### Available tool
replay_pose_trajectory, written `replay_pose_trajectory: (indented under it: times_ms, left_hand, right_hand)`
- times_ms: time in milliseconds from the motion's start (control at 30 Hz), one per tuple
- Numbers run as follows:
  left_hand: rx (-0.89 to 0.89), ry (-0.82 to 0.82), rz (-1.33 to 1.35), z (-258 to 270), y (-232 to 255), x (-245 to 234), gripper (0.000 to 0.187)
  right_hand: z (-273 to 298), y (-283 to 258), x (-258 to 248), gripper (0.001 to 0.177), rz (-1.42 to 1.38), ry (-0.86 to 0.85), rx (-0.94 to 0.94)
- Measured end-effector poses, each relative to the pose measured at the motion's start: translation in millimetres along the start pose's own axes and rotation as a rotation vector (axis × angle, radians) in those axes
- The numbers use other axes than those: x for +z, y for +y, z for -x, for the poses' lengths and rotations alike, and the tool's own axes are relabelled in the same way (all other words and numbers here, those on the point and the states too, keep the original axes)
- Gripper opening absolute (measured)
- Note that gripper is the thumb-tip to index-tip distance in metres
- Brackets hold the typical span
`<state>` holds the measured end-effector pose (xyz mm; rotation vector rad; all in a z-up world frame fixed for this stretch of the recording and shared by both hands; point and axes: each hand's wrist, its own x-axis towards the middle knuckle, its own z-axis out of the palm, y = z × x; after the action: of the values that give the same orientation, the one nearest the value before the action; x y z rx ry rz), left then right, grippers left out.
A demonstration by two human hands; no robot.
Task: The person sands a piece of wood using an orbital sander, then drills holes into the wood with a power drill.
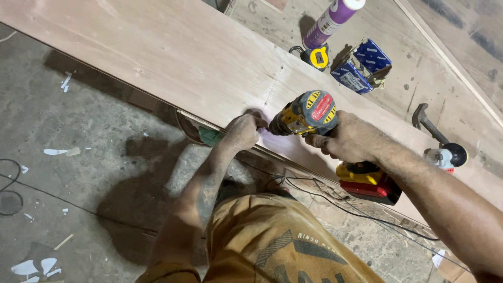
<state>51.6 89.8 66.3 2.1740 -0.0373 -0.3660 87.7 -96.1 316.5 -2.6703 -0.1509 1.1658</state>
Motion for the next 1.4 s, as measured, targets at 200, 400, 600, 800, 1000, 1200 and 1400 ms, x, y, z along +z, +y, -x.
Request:
replay_pose_trajectory:
  times_ms: [200, 400, 600, 800, 1000, 1200, 1400]
  left_hand:
    - [0.039, 0.010, -0.033, -1, -5, 4, 0.031]
    - [0.031, 0.001, 0.003, -10, -34, 26, 0.032]
    - [-0.049, -0.030, 0.177, 3, 1, -16, 0.034]
    - [-0.347, 0.448, 0.278, 30, -21, 48, 0.026]
    - [-0.624, 0.468, 1.507, 36, -32, 135, 0.037]
    - [-0.693, 0.584, 1.464, 5, -35, 139, 0.044]
    - [-0.683, 0.578, 1.402, 9, -29, 134, 0.043]
  right_hand:
    - [-11, 10, 8, 0.020, -0.019, -0.002, -0.049]
    - [-2, -6, -4, 0.022, 0.024, -0.025, 0.002]
    - [-4, -9, -4, 0.022, 0.021, -0.025, 0.044]
    - [1, -11, -7, 0.024, -0.012, -0.021, 0.002]
    - [-3, -6, -3, 0.025, 0.016, 0.006, 0.002]
    - [3, 0, -3, 0.025, -0.043, -0.006, 0.046]
    - [4, 2, -2, 0.026, -0.041, -0.014, 0.047]
